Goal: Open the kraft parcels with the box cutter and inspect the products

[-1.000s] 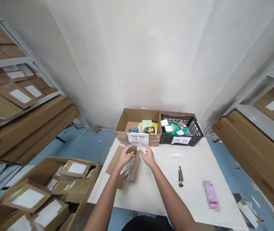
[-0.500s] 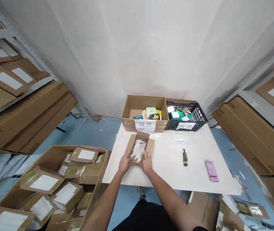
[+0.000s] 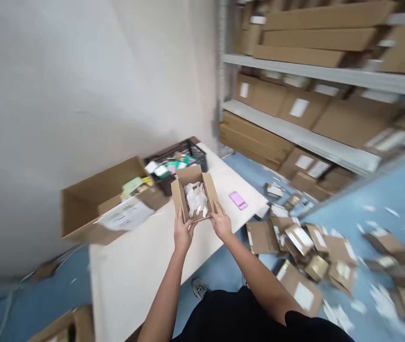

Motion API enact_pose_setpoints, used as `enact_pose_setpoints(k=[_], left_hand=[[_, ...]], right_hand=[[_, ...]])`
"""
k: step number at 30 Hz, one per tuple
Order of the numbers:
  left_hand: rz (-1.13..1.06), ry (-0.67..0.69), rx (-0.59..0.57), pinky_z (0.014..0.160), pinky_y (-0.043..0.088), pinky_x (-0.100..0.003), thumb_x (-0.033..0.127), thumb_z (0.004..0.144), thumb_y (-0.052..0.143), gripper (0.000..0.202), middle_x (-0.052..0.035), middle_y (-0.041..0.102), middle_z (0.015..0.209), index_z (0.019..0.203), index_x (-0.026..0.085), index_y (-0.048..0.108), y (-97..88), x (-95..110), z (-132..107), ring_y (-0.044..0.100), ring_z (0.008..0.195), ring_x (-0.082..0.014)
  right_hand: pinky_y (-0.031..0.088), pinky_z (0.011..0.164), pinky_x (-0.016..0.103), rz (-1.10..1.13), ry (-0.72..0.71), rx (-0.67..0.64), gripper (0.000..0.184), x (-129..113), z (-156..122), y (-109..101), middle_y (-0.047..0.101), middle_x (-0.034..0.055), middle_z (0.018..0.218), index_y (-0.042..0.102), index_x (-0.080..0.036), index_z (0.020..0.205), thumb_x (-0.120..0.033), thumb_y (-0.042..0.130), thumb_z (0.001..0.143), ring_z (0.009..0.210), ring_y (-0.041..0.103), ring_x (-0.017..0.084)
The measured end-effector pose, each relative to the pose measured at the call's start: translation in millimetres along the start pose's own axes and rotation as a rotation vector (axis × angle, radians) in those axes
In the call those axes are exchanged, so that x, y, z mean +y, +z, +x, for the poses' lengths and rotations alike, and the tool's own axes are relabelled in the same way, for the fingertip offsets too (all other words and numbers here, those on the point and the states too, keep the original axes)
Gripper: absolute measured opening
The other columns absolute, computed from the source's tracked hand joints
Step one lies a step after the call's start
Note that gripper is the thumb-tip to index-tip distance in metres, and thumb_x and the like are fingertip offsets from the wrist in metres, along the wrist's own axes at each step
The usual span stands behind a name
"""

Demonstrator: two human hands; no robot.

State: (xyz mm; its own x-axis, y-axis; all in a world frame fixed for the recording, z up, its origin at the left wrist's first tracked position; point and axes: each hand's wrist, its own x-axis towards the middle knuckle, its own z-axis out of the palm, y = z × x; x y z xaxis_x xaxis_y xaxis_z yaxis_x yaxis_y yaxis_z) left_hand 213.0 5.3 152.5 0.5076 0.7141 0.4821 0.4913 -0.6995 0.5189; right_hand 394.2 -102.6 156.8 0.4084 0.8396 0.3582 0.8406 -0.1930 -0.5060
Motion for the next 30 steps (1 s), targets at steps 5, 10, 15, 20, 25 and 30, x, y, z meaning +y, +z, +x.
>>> enact_pose_setpoints(k=[5, 10, 15, 20, 25, 30], left_hand=[[-0.258, 0.229, -0.214, 0.116, 0.054, -0.051, 0.026, 0.096, 0.065, 0.013, -0.0049, 0.035, 0.171, 0.097, 0.024, 0.078, 118.2, 140, 47, 0.050, 0.148, -0.0325], [-0.336, 0.411, -0.474, 0.116, 0.053, -0.044, 0.025, 0.098, 0.062, 0.018, -0.0048, 0.025, 0.175, 0.102, 0.023, 0.079, 218.9, 274, 42, 0.050, 0.148, -0.0310], [-0.255, 0.591, -0.689, 0.125, 0.040, -0.056, 0.027, 0.091, 0.072, 0.017, -0.0031, 0.030, 0.174, 0.107, 0.027, 0.081, 291.2, 389, 18, 0.031, 0.158, -0.0366], [-0.256, 0.793, -0.890, 0.127, 0.034, -0.059, 0.026, 0.093, 0.070, 0.020, -0.0023, 0.035, 0.172, 0.110, 0.028, 0.080, 342.8, 491, -25, 0.024, 0.161, -0.0354], [-0.322, 0.862, -0.988, 0.124, 0.036, -0.063, 0.022, 0.093, 0.065, 0.037, -0.0034, 0.033, 0.173, 0.128, 0.031, 0.074, 370.6, 556, -56, 0.026, 0.160, -0.0364], [-0.374, 0.876, -0.936, 0.126, 0.037, -0.059, 0.017, 0.095, 0.057, 0.049, -0.0046, 0.029, 0.174, 0.142, 0.028, 0.064, 370.3, 562, -54, 0.024, 0.161, -0.0339]], right_hand=[[0.063, 0.093, 0.035, -0.014, 0.358, 0.129, 0.023, 128, -45, -114, 0.061, 0.0055, 0.152, 0.073, -0.028, 0.108, -0.014, 0.062, 0.094, 0.121, 0.072, 0.025], [0.061, 0.097, 0.036, 0.034, 0.546, 0.252, 0.024, 236, -121, -207, 0.078, 0.0045, 0.123, 0.075, -0.026, 0.105, -0.012, 0.061, 0.090, 0.114, 0.075, 0.024], [0.055, 0.107, 0.045, -0.215, 0.783, 0.398, 0.024, 293, -214, -269, 0.060, 0.0096, 0.152, 0.077, -0.024, 0.105, -0.013, 0.065, 0.088, 0.129, 0.065, 0.030], [0.048, 0.114, 0.050, -0.387, 0.950, 0.518, 0.025, 337, -301, -313, 0.055, 0.0125, 0.156, 0.078, -0.022, 0.107, -0.013, 0.063, 0.089, 0.139, 0.055, 0.032], [0.040, 0.120, 0.057, -0.453, 1.051, 0.533, 0.042, 389, -357, -362, 0.050, 0.0110, 0.161, 0.075, -0.023, 0.121, -0.007, 0.058, 0.086, 0.153, 0.039, 0.034], [0.036, 0.121, 0.064, -0.449, 1.069, 0.523, 0.066, 413, -363, -381, 0.040, 0.0137, 0.167, 0.060, -0.020, 0.146, -0.010, 0.058, 0.081, 0.158, 0.028, 0.038]])
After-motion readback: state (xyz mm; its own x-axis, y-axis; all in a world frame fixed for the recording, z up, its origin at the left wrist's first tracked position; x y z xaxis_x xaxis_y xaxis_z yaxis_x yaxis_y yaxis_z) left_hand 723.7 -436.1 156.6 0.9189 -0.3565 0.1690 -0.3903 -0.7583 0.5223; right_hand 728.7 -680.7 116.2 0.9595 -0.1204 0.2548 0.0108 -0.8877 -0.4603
